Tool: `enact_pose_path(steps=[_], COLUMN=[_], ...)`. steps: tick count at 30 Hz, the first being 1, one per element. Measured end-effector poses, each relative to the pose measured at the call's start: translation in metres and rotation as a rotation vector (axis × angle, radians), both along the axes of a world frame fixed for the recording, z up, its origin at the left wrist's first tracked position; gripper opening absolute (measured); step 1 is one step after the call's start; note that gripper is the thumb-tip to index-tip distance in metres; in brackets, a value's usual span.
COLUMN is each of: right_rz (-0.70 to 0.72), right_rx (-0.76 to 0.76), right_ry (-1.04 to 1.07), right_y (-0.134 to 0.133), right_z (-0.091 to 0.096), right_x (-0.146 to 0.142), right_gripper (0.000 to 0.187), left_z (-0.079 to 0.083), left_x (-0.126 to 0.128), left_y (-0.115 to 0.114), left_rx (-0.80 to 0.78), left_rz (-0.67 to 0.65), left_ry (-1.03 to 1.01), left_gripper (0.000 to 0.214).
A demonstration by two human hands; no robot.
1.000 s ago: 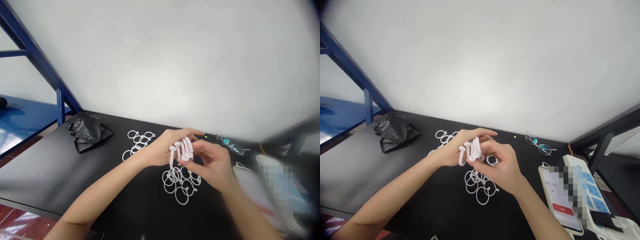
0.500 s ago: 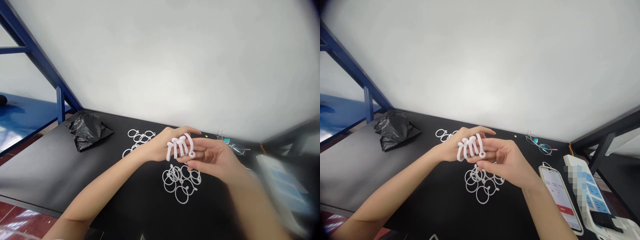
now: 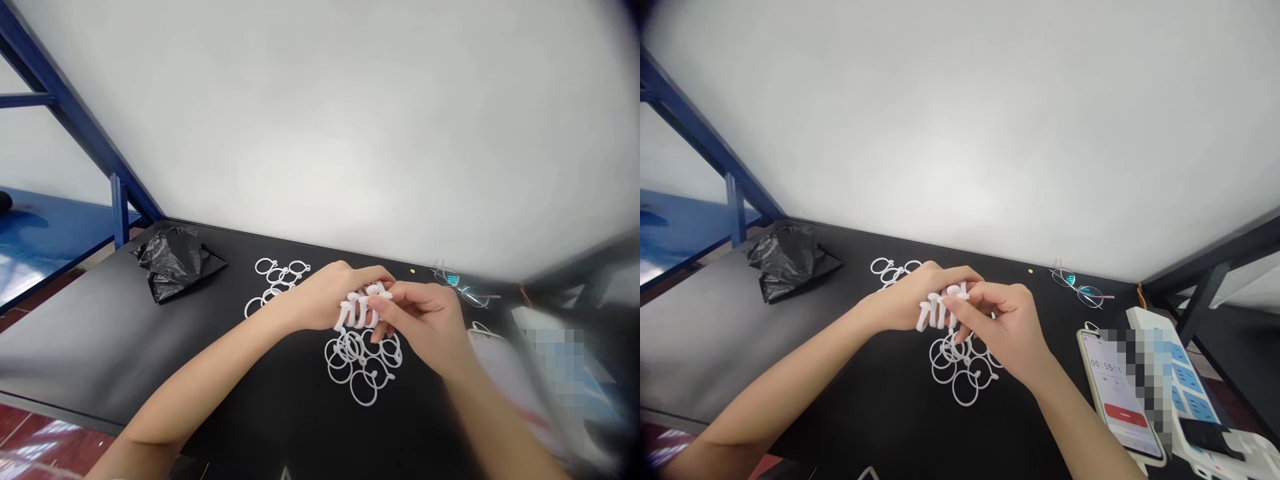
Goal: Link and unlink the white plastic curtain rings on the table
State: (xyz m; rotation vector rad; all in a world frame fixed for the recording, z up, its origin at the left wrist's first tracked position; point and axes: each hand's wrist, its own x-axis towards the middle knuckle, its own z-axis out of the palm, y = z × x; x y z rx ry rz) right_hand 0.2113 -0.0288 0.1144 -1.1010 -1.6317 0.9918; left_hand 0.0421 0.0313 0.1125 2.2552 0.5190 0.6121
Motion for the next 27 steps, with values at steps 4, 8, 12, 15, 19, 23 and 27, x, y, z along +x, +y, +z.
enact_pose_path(steps=[4,8,12,15,19,23,27], right_rz=[0.130,0.216,0.171,0.162,-0.042,0.090,0.299], right_rx=[-0.143,-0.150,-0.152,-0.131,0.014,-0.205,-0.305], right_ry=[0.032,-0.049,-0.007,0.056,0.083,-0.417,-0.824], right_y=[0.002,0.003,0.004,0.007,0.019,0.035,0.042], right_z=[0.003,0.004,-0.002,-0.004,-0.003,-0.016,-0.049], right_x=[0.003,0.005,-0.002,-0.001,0.015,0.028,0.019], right_gripper=[0.023,0.018,0.011,0.014,0.014,0.016,0.016], left_z=[-0.001,-0.006,-0.008,-0.007,0.000,0.004,0.001], left_x=[0.000,-0.001,-0.001,-0.004,-0.017,-0.026,-0.023], left_y=[0.001,0.004,0.006,0.008,0.012,0.013,0.013], left_rx=[0.035,0.098,0.165,0.215,0.224,0.233,0.342], left_rz=[0.015,0.084,0.081,0.102,0.177,0.201,0.200], left_ry=[0.010,0.020,0.040,0.077,0.054,-0.041,-0.098], left_gripper=[0.024,0.022,0.014,0.009,0.020,0.021,0.027])
